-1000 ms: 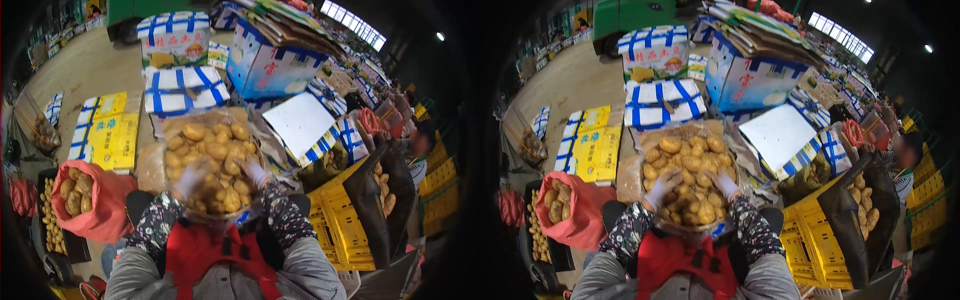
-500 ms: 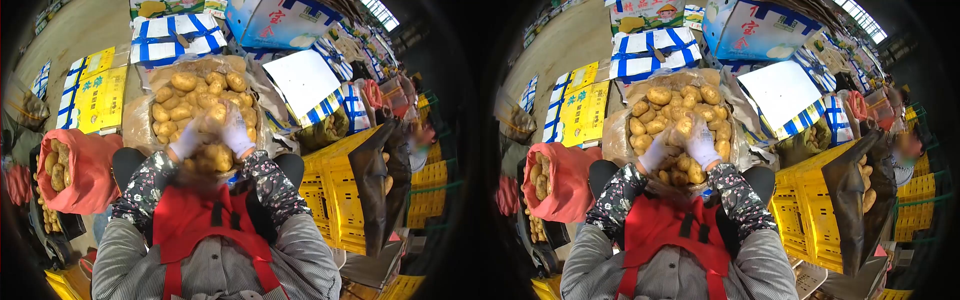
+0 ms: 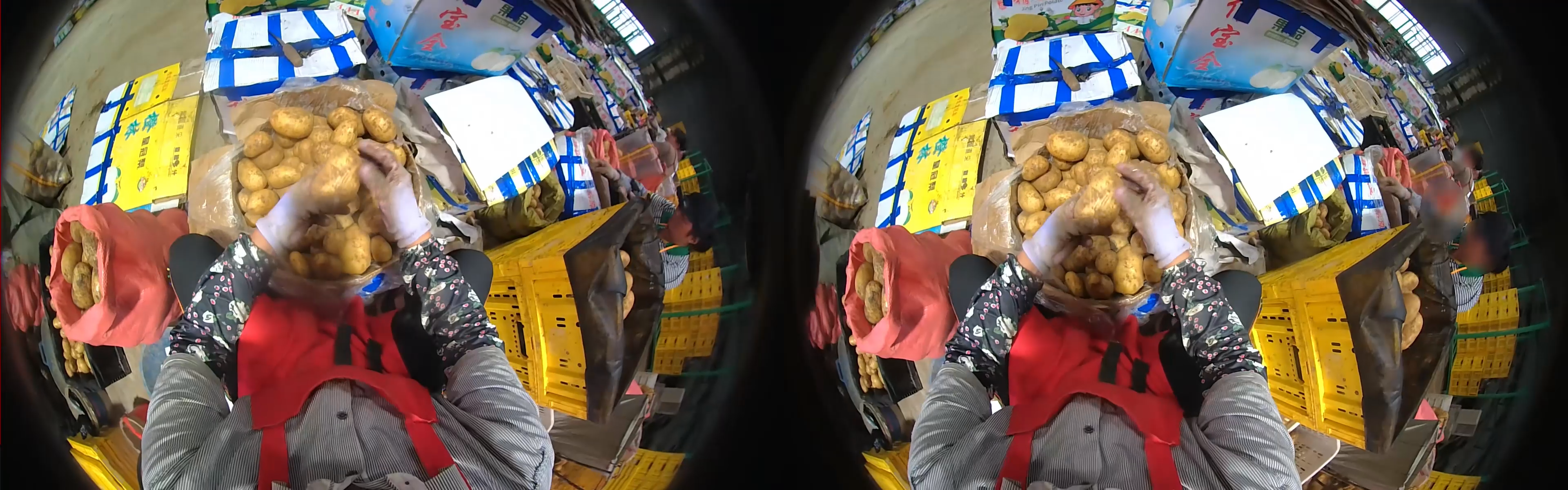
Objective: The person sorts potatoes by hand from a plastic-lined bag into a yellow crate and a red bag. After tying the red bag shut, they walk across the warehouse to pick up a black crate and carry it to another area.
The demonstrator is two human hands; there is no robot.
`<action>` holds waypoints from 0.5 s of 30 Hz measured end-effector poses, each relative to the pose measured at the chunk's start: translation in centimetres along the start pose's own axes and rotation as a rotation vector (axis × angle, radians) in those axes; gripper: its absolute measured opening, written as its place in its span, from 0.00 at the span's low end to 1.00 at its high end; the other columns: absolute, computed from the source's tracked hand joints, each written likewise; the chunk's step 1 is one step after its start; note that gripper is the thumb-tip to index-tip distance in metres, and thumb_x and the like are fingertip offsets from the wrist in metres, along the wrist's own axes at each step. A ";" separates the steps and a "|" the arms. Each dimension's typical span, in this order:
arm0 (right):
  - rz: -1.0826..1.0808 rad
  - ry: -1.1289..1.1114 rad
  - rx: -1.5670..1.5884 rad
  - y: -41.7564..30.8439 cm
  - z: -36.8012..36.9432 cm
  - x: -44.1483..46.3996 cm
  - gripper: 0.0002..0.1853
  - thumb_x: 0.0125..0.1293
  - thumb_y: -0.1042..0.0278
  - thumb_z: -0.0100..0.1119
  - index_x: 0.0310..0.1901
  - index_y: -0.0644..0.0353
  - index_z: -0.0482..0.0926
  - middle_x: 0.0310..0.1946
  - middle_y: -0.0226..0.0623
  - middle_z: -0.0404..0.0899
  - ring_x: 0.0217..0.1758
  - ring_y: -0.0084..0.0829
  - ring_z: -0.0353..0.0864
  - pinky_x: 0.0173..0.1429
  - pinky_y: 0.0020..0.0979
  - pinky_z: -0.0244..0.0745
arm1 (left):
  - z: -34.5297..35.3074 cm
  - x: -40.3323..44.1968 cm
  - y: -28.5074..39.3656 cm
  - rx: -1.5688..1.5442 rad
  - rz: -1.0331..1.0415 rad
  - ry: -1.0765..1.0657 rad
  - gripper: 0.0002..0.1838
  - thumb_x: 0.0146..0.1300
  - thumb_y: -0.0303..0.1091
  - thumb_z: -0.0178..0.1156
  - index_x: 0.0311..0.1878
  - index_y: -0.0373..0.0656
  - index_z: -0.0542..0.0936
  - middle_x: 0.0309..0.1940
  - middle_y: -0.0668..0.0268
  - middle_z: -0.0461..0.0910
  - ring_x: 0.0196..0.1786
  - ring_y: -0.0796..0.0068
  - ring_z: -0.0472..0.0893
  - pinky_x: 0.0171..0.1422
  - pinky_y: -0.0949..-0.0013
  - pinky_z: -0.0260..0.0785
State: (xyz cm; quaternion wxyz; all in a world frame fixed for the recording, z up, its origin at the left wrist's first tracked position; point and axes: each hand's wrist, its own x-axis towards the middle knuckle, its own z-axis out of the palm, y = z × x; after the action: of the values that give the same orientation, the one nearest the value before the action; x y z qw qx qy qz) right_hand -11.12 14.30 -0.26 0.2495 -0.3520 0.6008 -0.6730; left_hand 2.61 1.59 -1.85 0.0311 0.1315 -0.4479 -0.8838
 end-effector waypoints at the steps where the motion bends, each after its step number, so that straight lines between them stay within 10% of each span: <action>1: -0.104 -0.092 -0.095 -0.4 0.2 -0.3 0.16 0.59 0.67 0.64 0.50 0.56 0.79 0.58 0.37 0.71 0.61 0.29 0.69 0.61 0.27 0.65 | -0.2 0.1 -0.2 -0.007 0.005 0.012 0.31 0.54 0.22 0.61 0.62 0.45 0.66 0.46 0.72 0.76 0.44 0.82 0.77 0.38 0.80 0.69; 5: -0.274 -0.155 -0.626 0.5 -0.1 -1.1 0.09 0.54 0.73 0.65 0.39 0.57 0.83 0.65 0.42 0.63 0.67 0.34 0.63 0.66 0.31 0.62 | -0.3 -0.7 0.4 0.165 0.073 -0.093 0.31 0.54 0.21 0.60 0.63 0.45 0.66 0.46 0.72 0.78 0.44 0.81 0.80 0.34 0.81 0.71; 8: 0.004 -0.054 -0.019 1.7 0.3 -0.8 0.13 0.55 0.71 0.65 0.44 0.60 0.80 0.64 0.46 0.64 0.66 0.36 0.65 0.66 0.32 0.63 | -0.5 -0.5 0.1 -0.036 0.000 -0.011 0.37 0.51 0.20 0.63 0.66 0.43 0.63 0.53 0.68 0.75 0.52 0.76 0.77 0.49 0.76 0.72; 11: 0.342 0.051 0.414 0.3 -1.2 0.3 0.24 0.54 0.67 0.67 0.52 0.64 0.74 0.63 0.50 0.65 0.65 0.38 0.66 0.64 0.32 0.65 | -0.1 -0.4 -0.7 0.529 0.351 0.065 0.43 0.47 0.16 0.62 0.70 0.42 0.58 0.60 0.64 0.70 0.61 0.70 0.72 0.64 0.70 0.65; 15: 0.021 -0.054 -0.450 1.0 0.6 -1.0 0.37 0.47 0.59 0.74 0.58 0.65 0.68 0.53 0.50 0.74 0.58 0.42 0.73 0.59 0.34 0.69 | -0.8 0.0 -1.2 0.933 0.578 0.164 0.45 0.46 0.15 0.63 0.70 0.40 0.56 0.62 0.62 0.67 0.64 0.71 0.68 0.68 0.70 0.60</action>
State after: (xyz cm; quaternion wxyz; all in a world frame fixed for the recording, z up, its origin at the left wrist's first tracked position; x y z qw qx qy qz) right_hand -10.10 14.50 -1.44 0.1876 -0.4107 0.7325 -0.5095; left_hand 2.86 1.70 -3.23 0.2456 0.0713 -0.8059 -0.5339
